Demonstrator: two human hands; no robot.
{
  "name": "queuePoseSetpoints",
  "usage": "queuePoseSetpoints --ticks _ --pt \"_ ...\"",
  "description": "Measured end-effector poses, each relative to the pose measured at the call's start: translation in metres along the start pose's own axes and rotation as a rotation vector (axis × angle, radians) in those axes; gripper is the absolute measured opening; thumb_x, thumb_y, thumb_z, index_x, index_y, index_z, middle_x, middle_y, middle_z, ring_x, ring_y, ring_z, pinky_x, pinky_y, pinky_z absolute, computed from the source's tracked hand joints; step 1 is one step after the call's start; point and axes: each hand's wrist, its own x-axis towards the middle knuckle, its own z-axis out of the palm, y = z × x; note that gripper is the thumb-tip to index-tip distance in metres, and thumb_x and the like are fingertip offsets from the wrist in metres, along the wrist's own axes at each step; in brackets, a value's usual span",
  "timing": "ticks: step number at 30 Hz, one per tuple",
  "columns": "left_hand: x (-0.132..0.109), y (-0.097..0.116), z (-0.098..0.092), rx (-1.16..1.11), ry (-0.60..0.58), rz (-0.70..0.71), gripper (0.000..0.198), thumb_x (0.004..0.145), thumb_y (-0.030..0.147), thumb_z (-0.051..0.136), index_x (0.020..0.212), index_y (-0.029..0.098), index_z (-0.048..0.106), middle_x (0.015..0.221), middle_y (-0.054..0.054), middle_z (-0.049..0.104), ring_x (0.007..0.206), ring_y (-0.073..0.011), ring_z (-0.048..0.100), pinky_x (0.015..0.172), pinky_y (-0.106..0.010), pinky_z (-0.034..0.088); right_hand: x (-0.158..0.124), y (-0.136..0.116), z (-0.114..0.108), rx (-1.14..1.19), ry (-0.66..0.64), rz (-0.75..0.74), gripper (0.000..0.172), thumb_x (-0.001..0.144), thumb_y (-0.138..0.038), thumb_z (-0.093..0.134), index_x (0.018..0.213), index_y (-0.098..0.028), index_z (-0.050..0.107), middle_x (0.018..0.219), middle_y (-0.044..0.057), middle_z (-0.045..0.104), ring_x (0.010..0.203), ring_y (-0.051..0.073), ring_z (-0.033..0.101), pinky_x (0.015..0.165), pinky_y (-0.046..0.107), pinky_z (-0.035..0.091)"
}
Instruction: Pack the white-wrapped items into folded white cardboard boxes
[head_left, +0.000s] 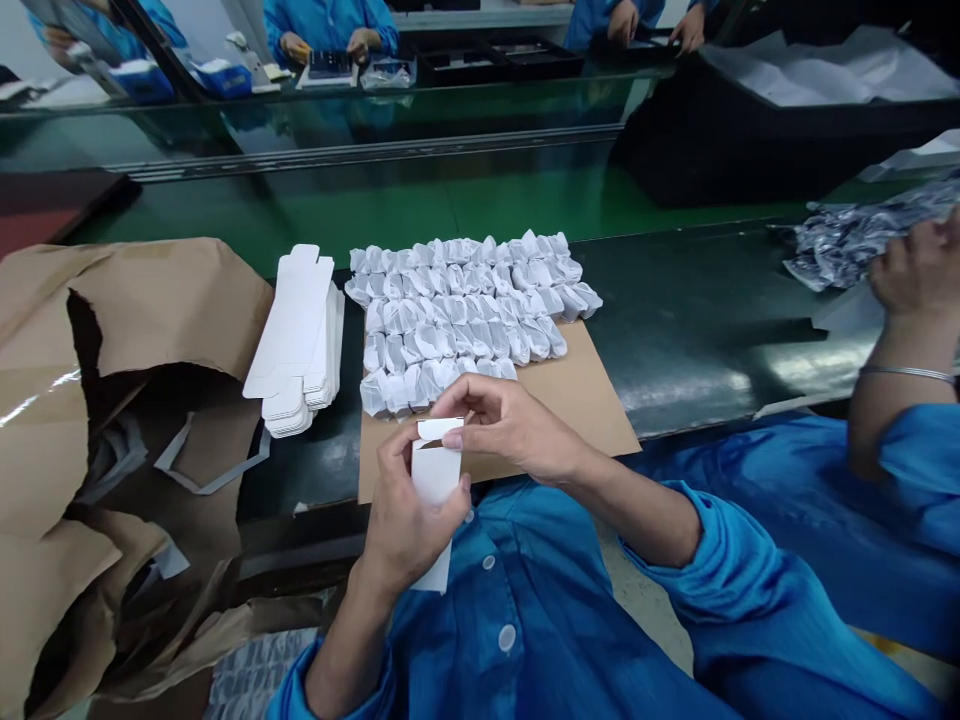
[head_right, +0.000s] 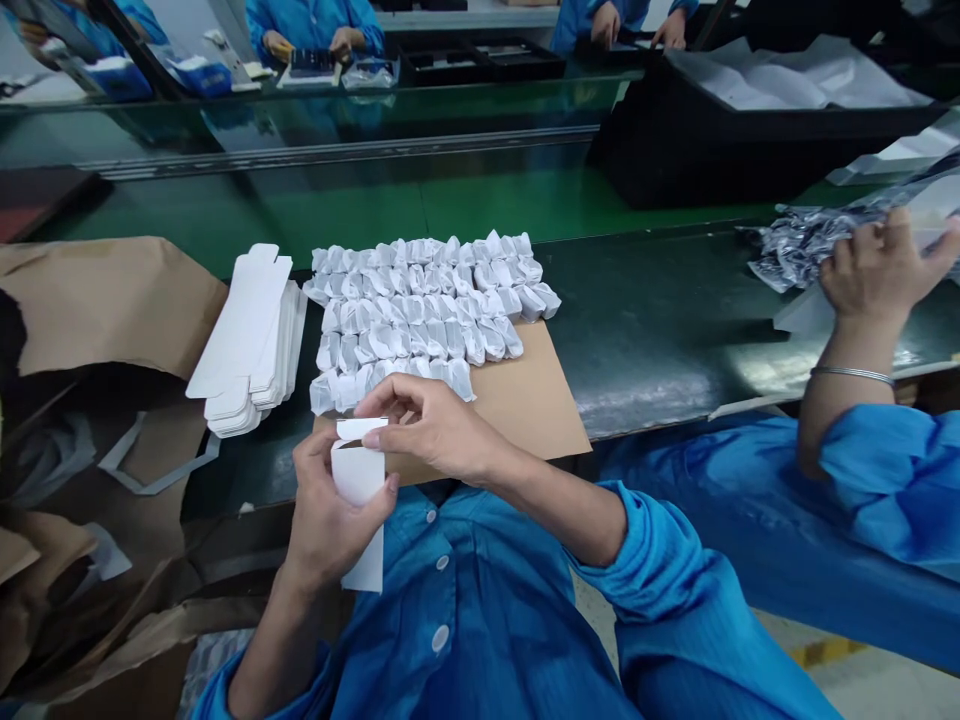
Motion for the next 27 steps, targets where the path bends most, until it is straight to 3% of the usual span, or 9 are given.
queuePoseSetpoints --ticks 10,15,19,21,24,27 --pt "-0.010 0.006 0.009 -0.171 0.185 0.037 0.078 0.069 0.014 0.076 0.134 0.024 0.034 0.117 -0.008 0.049 0.101 -0.0177 0.064 0.076 -0.027 0.057 -0.008 -0.009 0.010 -0.147 0.033 -0.094 0.012 0.087 -0.021 0.066 0.095 -0.016 0.073 0.099 0.005 0.068 0.091 0.016 0.063 0.070 0.026 0.046" --pt "-0.013 0.008 0.005 -0.175 0.070 -0.083 0.107 0.074 0.016 0.074 0.154 0.025 0.004 0.114 -0.010 0.058 0.091 -0.0194 0.068 0.071 -0.030 0.059 -0.013 -0.014 0.011 -0.218 -0.008 -0.116 0.013 0.088 -0.015 0.063 0.096 -0.017 0.073 0.103 0.004 0.068 0.092 0.015 0.064 0.074 0.026 0.050" --pt "-0.011 0.009 -0.004 0.013 0.024 -0.016 0.091 0.076 0.025 0.073 0.151 0.026 0.023 0.135 -0.015 0.052 0.116 -0.0269 0.062 0.087 -0.037 0.057 -0.017 -0.010 0.015 -0.299 -0.010 -0.231 0.013 0.088 -0.012 0.064 0.096 -0.017 0.073 0.109 0.006 0.069 0.104 0.017 0.065 0.088 0.032 0.053" --pt "-0.010 0.010 -0.005 0.021 -0.003 -0.001 0.083 0.078 0.023 0.070 0.149 0.025 0.028 0.137 -0.014 0.052 0.119 -0.0256 0.060 0.091 -0.036 0.056 -0.020 -0.002 0.019 -0.379 0.045 -0.372 0.012 0.086 -0.014 0.068 0.097 -0.016 0.072 0.107 0.007 0.070 0.105 0.018 0.065 0.092 0.035 0.053" --pt "-0.011 0.010 -0.004 0.010 -0.048 -0.028 0.077 0.078 0.022 0.069 0.145 0.022 0.032 0.133 -0.013 0.055 0.115 -0.0229 0.062 0.087 -0.032 0.057 -0.023 0.013 0.026 -0.570 0.196 -0.622 0.006 0.087 -0.014 0.066 0.092 -0.015 0.069 0.100 0.009 0.072 0.098 0.018 0.067 0.088 0.037 0.054" --pt "-0.013 0.008 -0.001 0.003 -0.082 -0.028 0.072 0.078 0.023 0.070 0.141 0.021 0.037 0.131 -0.013 0.056 0.112 -0.0226 0.063 0.085 -0.031 0.058 -0.026 0.024 0.027 -0.710 0.248 -0.720 0.009 0.091 -0.013 0.059 0.088 -0.015 0.066 0.096 0.010 0.071 0.091 0.018 0.066 0.081 0.035 0.055"
